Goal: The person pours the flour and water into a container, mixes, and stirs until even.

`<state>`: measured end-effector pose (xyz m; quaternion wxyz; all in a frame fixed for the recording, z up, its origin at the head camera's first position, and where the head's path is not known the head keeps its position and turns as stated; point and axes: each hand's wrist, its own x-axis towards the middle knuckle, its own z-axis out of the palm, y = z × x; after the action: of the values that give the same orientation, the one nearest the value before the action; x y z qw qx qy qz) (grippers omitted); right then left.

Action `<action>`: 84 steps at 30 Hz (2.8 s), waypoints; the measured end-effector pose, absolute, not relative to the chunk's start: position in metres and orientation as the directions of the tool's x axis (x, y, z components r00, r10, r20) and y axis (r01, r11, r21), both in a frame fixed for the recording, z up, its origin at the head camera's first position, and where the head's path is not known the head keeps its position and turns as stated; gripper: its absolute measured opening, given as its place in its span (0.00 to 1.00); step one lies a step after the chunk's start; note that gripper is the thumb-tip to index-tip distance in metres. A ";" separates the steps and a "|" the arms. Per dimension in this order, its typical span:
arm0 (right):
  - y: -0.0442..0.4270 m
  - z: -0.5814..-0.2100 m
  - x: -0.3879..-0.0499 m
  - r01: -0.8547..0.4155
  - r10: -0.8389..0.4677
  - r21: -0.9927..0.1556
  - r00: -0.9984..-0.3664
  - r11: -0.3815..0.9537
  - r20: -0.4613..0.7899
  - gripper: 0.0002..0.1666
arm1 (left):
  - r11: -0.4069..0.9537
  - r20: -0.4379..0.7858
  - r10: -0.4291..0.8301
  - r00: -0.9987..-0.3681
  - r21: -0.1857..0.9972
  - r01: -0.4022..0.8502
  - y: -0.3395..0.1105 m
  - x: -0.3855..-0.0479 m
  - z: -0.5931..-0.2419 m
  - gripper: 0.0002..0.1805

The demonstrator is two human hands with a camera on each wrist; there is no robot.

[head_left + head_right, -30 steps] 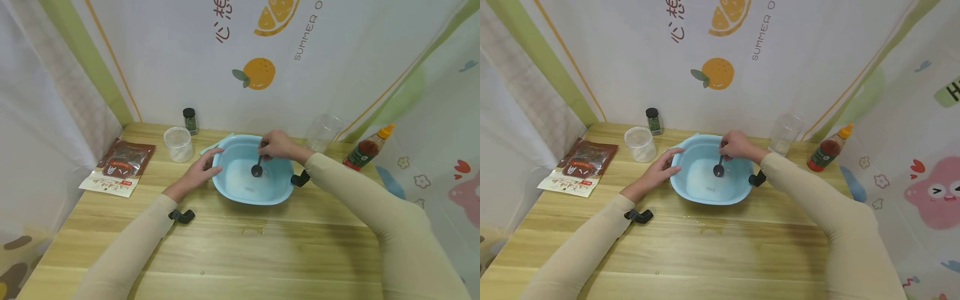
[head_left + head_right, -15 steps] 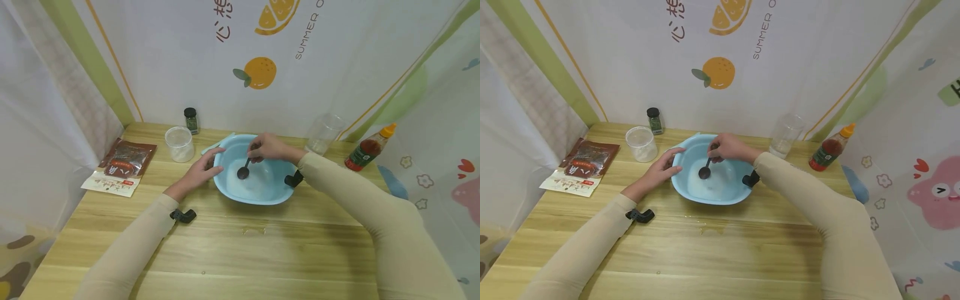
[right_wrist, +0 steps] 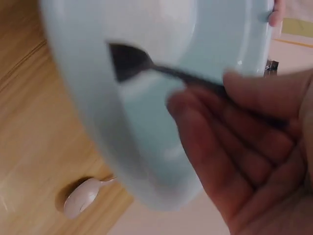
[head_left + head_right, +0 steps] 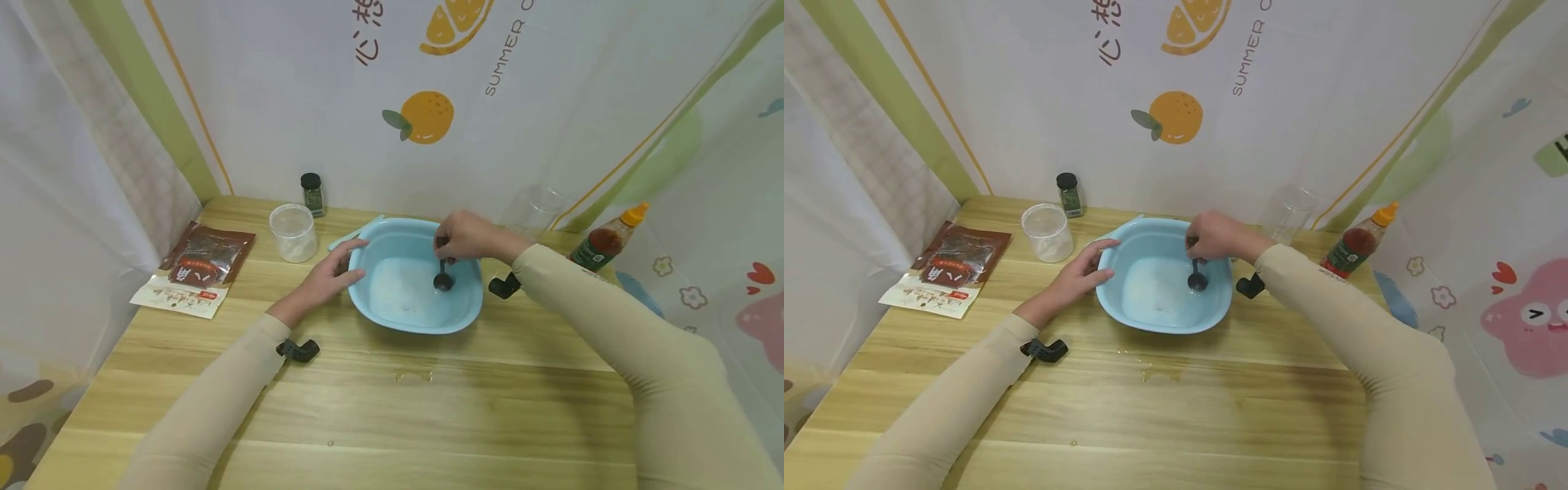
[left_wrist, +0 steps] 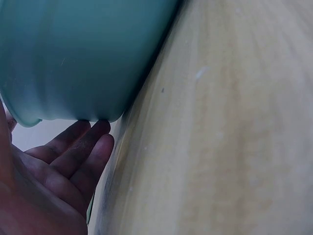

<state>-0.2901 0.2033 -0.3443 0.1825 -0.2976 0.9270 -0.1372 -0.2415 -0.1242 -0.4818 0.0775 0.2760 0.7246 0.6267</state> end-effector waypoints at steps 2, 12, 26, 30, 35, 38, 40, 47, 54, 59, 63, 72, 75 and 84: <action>0.200 -0.344 -0.288 -0.499 -0.638 -0.417 -0.697 0.759 -0.327 0.07 | 0.060 0.235 0.497 -0.835 0.951 0.303 -0.124 -0.241 -0.481 0.34; 0.187 -0.354 -0.289 -0.358 -0.632 -0.619 -0.714 0.699 -0.301 0.06 | 0.068 0.227 0.493 -0.840 0.952 0.297 -0.124 -0.240 -0.479 0.34; 0.186 -0.360 -0.285 -0.283 -0.661 -0.673 -0.632 0.683 -0.405 0.07 | 0.081 0.225 0.495 -0.839 0.950 0.302 -0.125 -0.240 -0.480 0.34; 0.183 -0.362 -0.288 -0.280 -0.632 -0.696 -0.708 0.661 -0.314 0.07 | 0.079 0.220 0.494 -0.841 0.952 0.296 -0.125 -0.240 -0.481 0.33; 0.196 -0.357 -0.296 -0.358 -0.519 -0.538 -0.835 0.763 -0.180 0.08 | 0.091 0.216 0.493 -0.843 0.951 0.296 -0.125 -0.238 -0.479 0.34; 0.206 -0.354 -0.298 -0.381 -0.491 -0.454 -0.858 0.806 -0.152 0.08 | 0.092 0.213 0.497 -0.841 0.951 0.295 -0.124 -0.238 -0.477 0.34; 0.209 -0.352 -0.297 -0.397 -0.496 -0.424 -0.855 0.814 -0.150 0.08 | 0.089 0.211 0.500 -0.840 0.952 0.292 -0.124 -0.238 -0.478 0.34; 0.209 -0.345 -0.293 -0.507 -0.603 -0.358 -0.759 0.784 -0.245 0.06 | 0.095 0.207 0.498 -0.842 0.952 0.290 -0.125 -0.239 -0.477 0.34; 0.192 -0.349 -0.283 -0.504 -0.705 -0.508 -0.606 0.699 -0.368 0.07 | 0.089 0.215 0.493 -0.843 0.951 0.295 -0.125 -0.238 -0.478 0.34; 0.185 -0.355 -0.284 -0.408 -0.703 -0.622 -0.621 0.668 -0.348 0.07 | 0.080 0.222 0.493 -0.841 0.951 0.298 -0.126 -0.239 -0.481 0.34; 0.189 -0.356 -0.289 -0.395 -0.646 -0.588 -0.699 0.706 -0.306 0.07 | 0.084 0.219 0.496 -0.840 0.951 0.297 -0.125 -0.239 -0.480 0.34; 0.181 -0.356 -0.288 -0.364 -0.685 -0.611 -0.577 0.703 -0.444 0.08 | 0.076 0.224 0.491 -0.842 0.952 0.298 -0.127 -0.240 -0.482 0.34; 0.173 -0.357 -0.288 -0.345 -0.685 -0.647 -0.614 0.680 -0.392 0.07 | 0.081 0.220 0.487 -0.845 0.952 0.295 -0.127 -0.240 -0.482 0.34; 0.181 -0.357 -0.292 -0.317 -0.609 -0.601 -0.698 0.734 -0.377 0.07 | 0.075 0.227 0.494 -0.839 0.951 0.301 -0.125 -0.241 -0.483 0.34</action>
<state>-0.2924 0.1806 -0.3568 0.2878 -0.2615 0.8855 -0.2541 -0.2407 -0.1249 -0.4830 0.0775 0.2728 0.7292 0.6228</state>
